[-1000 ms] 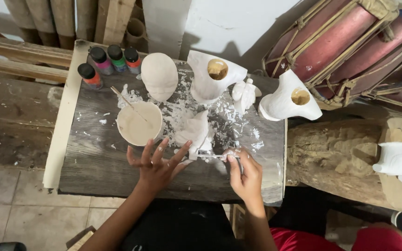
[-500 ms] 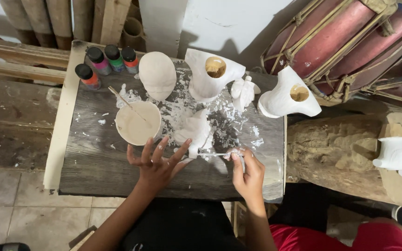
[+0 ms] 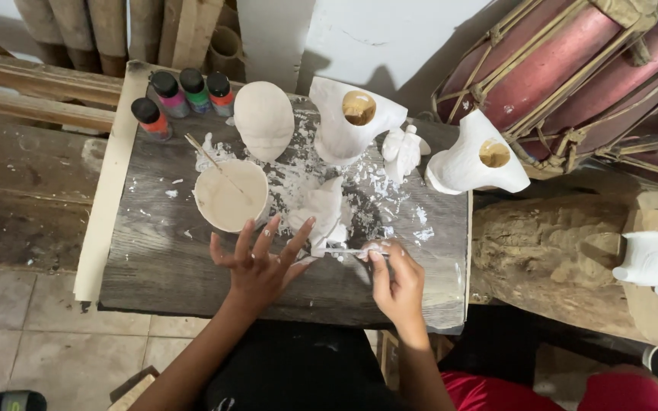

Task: Cleaning excess plaster from various molds using a small scraping tool

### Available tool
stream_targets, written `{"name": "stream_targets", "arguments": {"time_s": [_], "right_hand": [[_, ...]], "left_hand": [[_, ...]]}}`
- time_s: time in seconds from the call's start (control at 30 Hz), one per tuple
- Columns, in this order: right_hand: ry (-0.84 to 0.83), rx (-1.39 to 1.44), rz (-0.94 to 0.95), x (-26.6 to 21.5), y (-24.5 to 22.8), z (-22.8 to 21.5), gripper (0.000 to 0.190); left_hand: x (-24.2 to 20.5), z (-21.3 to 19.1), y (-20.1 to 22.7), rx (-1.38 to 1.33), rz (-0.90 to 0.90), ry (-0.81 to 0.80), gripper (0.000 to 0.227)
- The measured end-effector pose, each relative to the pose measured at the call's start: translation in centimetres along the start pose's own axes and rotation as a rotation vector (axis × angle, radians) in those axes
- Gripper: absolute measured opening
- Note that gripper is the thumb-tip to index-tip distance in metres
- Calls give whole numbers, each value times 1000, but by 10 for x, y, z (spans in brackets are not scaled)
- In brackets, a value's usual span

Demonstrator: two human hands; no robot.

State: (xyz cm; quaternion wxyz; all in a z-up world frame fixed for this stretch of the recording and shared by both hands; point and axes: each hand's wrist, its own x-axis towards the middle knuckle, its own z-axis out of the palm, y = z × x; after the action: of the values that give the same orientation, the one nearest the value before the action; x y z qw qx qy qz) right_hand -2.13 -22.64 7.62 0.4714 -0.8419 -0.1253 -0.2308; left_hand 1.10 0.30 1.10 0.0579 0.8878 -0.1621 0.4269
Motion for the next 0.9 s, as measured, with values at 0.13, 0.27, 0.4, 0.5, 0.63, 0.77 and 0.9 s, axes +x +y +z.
{"name": "stream_targets", "arguments": {"time_s": [0.13,0.27,0.4,0.5,0.63,0.77,0.9], "right_hand": [[5,-33,12,5,-6,-10,17],[18,-21,24,3,0,-14,18],[46,-41,23,6,-1,-15,19],[34,-42,22,6,0,-14,18],[42,-35,26,8,-1,-13,19],[30,4,-6,11,-7,-7,18],[30,4,-19,7,5,-6,18]], "left_hand": [[-3,2,0,8,-5,1,57],[0,1,-1,12,-4,10,58],[0,-2,0,25,-3,3,59],[-2,-3,1,20,-14,7,60],[0,-4,1,41,-13,-3,60],[0,-8,3,44,-20,-7,58],[-6,-1,4,44,-24,17,58]]}}
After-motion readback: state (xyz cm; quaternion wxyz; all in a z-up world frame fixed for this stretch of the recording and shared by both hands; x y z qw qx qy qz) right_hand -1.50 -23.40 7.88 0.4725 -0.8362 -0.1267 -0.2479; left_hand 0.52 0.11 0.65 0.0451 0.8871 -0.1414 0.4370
